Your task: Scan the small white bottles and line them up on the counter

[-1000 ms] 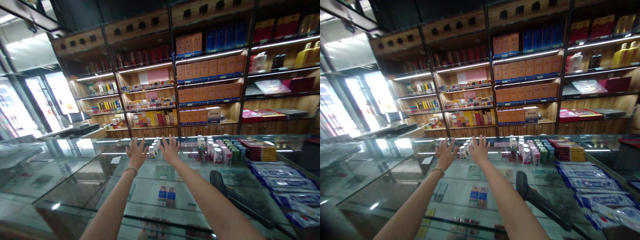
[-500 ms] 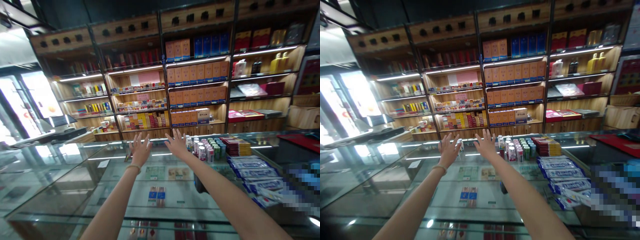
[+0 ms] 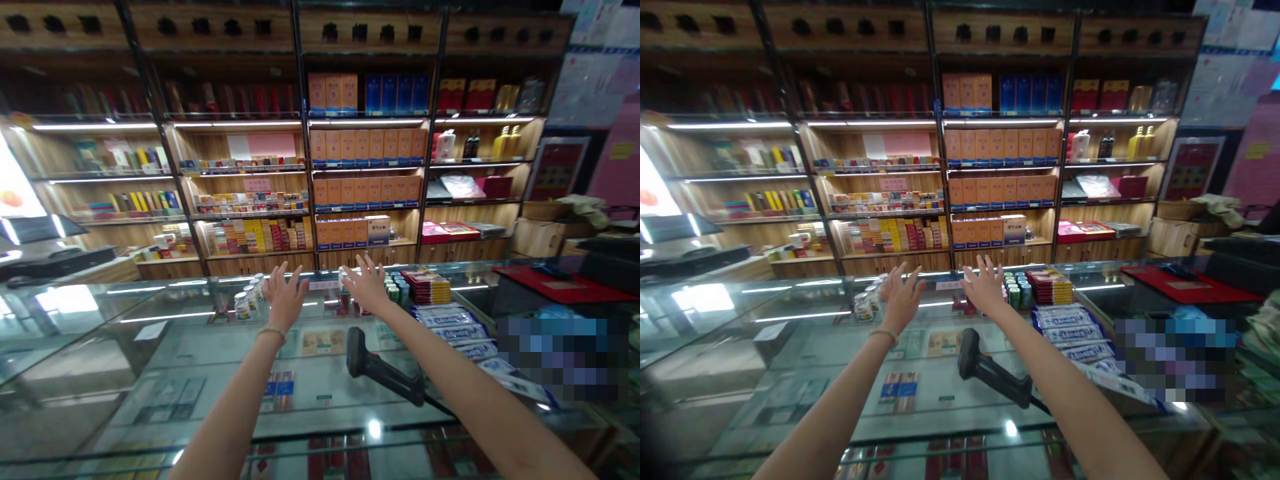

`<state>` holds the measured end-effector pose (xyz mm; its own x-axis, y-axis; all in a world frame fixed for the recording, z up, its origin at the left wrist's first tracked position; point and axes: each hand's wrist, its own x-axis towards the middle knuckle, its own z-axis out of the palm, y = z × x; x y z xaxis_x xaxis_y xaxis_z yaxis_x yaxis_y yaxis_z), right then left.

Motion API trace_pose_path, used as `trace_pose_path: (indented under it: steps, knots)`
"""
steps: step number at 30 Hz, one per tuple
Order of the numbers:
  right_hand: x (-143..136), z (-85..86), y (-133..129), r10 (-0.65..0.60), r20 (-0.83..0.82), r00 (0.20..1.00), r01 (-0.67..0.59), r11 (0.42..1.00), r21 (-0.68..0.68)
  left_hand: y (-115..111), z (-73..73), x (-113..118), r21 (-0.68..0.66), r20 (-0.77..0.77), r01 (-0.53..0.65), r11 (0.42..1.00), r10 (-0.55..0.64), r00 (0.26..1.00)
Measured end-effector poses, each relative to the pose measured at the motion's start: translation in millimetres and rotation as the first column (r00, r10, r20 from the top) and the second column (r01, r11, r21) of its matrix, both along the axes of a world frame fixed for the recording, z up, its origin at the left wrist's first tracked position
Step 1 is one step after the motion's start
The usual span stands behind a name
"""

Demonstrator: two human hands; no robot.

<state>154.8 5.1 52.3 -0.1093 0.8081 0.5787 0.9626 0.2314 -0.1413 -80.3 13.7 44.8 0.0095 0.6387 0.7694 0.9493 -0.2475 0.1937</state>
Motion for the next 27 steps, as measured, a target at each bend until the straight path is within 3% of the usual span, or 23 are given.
trace_pose_path:
  steps: [7,12,16,22,27]
  knots:
    - [23,-3.1,9,-0.037,0.005,0.999,0.037,0.998,-0.044,17,-14.6,30,0.004,0.088,-0.014,1.000,0.013,0.996]
    - [28,-6.7,16,-0.025,0.023,0.999,0.026,0.998,-0.060,31,-22.2,46,-0.031,0.066,0.002,1.000,0.000,0.998]
    - [29,-4.5,29,-0.015,0.037,0.999,0.018,0.996,-0.089,40,-18.3,52,-0.043,0.035,0.004,0.999,-0.002,0.999]
    - [25,12.4,59,-0.020,0.038,0.999,0.026,0.984,-0.175,55,-8.0,59,-0.073,-0.003,0.015,0.997,-0.015,1.000]
    - [18,19.4,82,-0.011,0.034,0.999,0.020,0.967,-0.253,69,-12.2,64,-0.119,-0.010,0.019,0.993,-0.020,1.000]
